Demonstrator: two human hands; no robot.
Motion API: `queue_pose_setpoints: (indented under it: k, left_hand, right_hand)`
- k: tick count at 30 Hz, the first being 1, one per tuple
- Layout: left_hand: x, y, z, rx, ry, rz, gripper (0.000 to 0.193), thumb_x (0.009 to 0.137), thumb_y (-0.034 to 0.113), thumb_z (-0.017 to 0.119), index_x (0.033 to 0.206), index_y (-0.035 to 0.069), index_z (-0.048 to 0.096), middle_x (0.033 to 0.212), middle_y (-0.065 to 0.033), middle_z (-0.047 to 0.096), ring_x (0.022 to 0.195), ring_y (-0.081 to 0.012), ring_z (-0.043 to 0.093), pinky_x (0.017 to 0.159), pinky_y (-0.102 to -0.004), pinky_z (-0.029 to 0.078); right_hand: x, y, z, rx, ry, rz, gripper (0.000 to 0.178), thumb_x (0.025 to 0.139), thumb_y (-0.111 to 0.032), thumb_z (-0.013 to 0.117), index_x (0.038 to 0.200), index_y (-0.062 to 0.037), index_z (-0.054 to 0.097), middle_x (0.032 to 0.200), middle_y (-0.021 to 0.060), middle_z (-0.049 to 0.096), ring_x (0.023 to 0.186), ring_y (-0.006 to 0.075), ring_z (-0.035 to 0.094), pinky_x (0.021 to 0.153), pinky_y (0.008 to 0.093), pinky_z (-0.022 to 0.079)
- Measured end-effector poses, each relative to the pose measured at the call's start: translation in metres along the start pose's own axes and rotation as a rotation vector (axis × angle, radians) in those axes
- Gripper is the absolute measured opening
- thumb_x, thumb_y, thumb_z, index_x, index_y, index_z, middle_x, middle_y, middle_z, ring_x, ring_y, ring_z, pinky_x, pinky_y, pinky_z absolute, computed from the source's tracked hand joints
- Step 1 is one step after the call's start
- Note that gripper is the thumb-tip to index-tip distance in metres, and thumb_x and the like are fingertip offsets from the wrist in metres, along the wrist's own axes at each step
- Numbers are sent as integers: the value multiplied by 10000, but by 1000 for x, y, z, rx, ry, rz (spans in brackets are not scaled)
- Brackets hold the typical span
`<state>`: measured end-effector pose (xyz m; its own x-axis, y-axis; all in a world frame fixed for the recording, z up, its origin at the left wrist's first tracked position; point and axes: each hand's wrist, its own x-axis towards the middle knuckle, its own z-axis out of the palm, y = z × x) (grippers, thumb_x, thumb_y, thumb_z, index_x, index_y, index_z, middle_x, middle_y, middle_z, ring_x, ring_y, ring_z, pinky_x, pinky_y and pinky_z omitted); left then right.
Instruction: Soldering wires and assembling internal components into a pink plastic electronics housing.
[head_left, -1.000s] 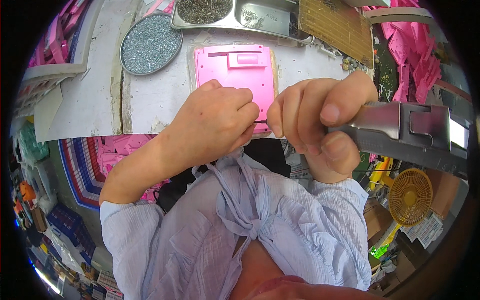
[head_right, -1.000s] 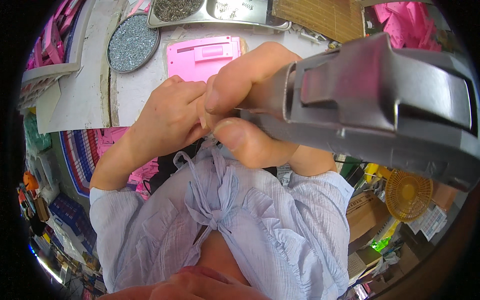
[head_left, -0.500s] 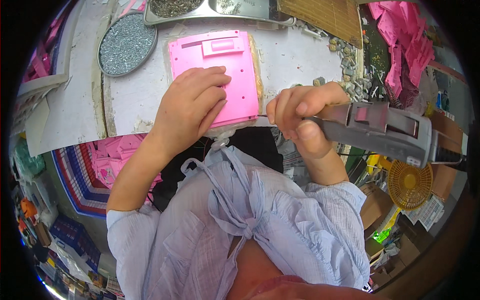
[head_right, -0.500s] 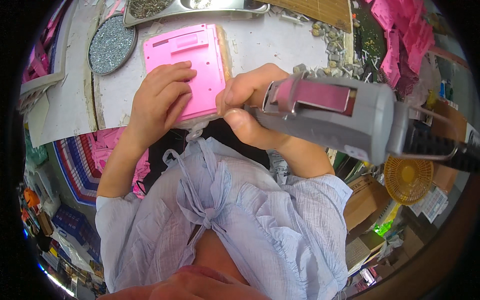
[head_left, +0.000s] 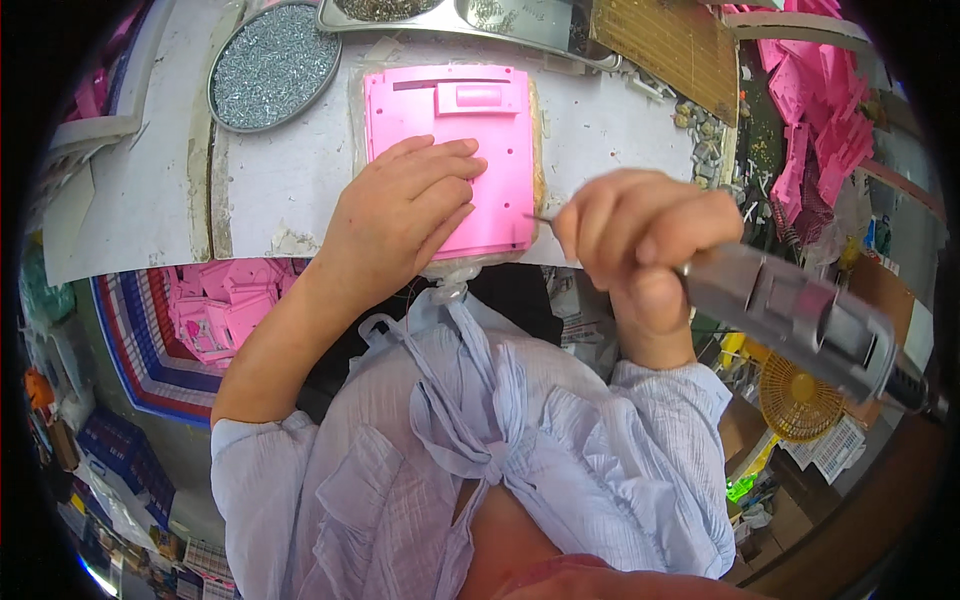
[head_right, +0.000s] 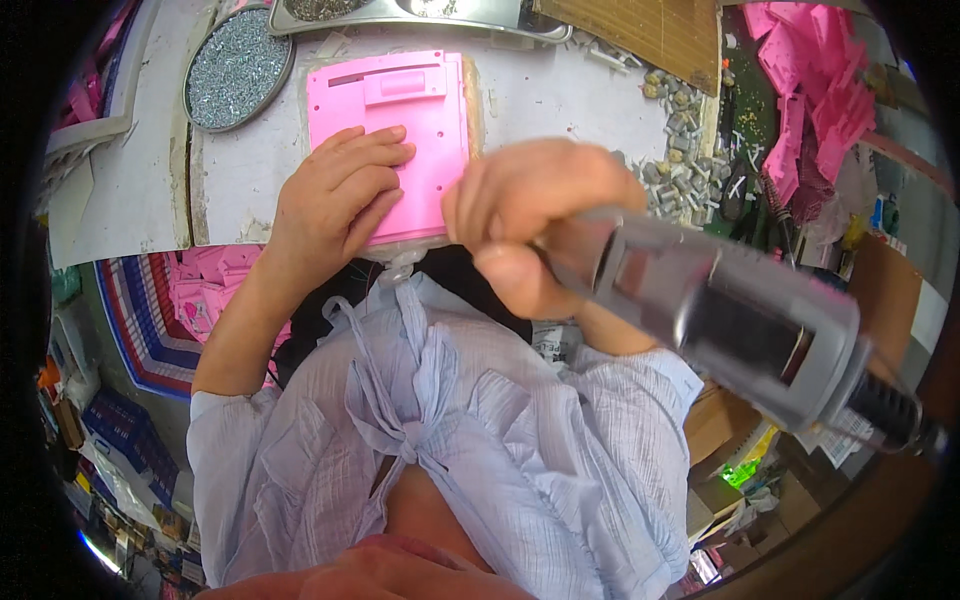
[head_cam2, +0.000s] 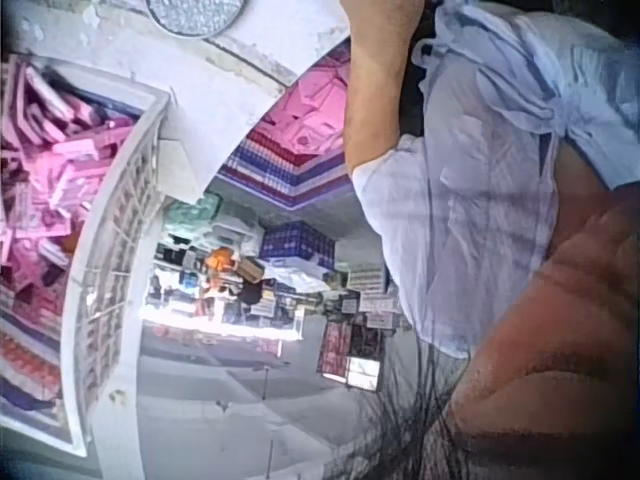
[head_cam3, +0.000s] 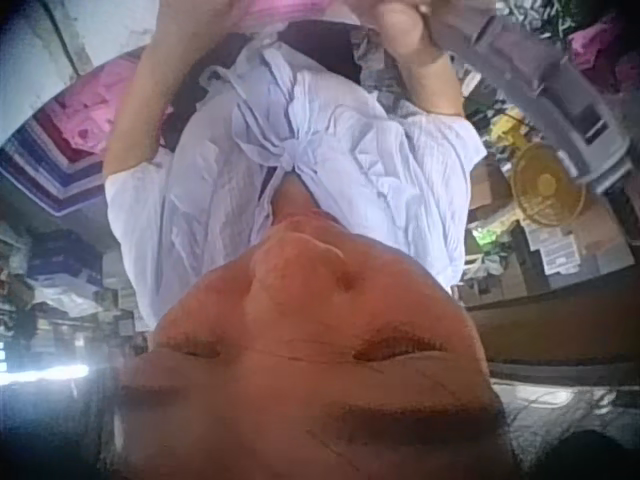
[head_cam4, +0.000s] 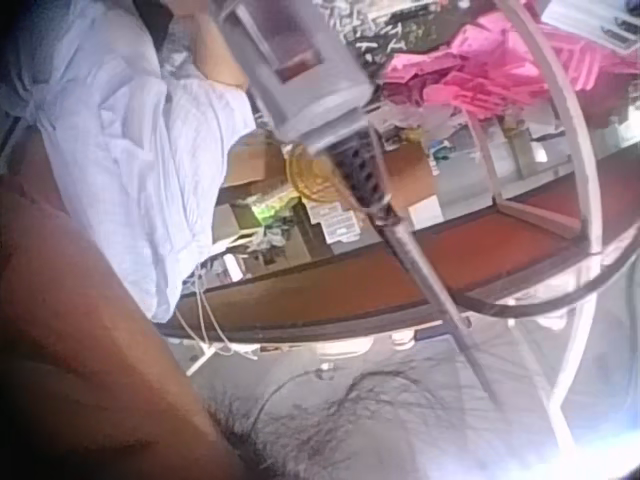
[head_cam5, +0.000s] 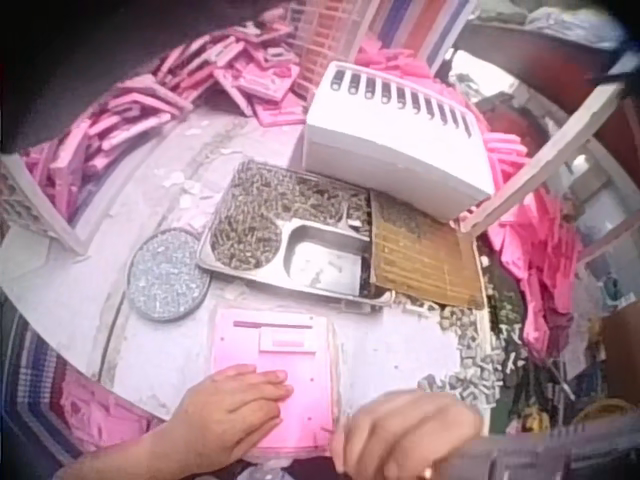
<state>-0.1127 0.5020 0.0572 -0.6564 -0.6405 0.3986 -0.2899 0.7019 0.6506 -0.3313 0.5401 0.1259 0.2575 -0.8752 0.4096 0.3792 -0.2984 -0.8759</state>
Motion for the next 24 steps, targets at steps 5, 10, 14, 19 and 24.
queue_pose_setpoints:
  k: [5, 10, 14, 19, 24]
  left_hand:
    - [-3, 0, 0, -37, 8, -12, 105, 865, 71, 713, 921, 32, 633, 1176, -109, 708, 1205, -291, 646, 1033, -471, 487]
    - [1, -4, -2, -57, 20, 4, 102, 863, 71, 712, 921, 34, 638, 1179, -115, 703, 1203, -292, 646, 1027, -470, 490]
    - [-1, -3, -1, -63, 16, 12, 138, 850, 77, 693, 962, 7, 652, 1124, -131, 695, 1179, -300, 645, 1017, -466, 496]
    - [2, -4, -1, -77, 14, -6, 129, 846, 78, 686, 953, 14, 650, 1132, -123, 693, 1183, -294, 644, 1016, -463, 495]
    - [-1, -3, -1, -81, -5, -37, 116, 843, 69, 718, 927, 42, 643, 1168, -110, 699, 1200, -295, 645, 1008, -477, 495]
  right_hand:
    - [-6, 31, 14, -302, 99, -51, 232, 919, -76, 717, 869, -52, 492, 610, 66, 544, 500, 194, 522, 497, 352, 498]
    - [16, 22, -1, -320, -125, -67, 214, 907, -61, 716, 902, -54, 502, 612, 71, 558, 512, 201, 553, 511, 355, 515]
    - [27, 22, -11, -65, 15, -85, 155, 838, -42, 734, 791, -50, 587, 667, 97, 617, 555, 221, 606, 537, 329, 519]
    - [31, 37, -17, -222, 27, -29, 208, 913, -71, 714, 904, -47, 508, 641, 98, 568, 558, 195, 549, 527, 342, 491]
    - [44, 34, -26, -171, -19, -26, 166, 867, -13, 730, 867, -30, 565, 667, 83, 602, 599, 209, 613, 546, 325, 518]
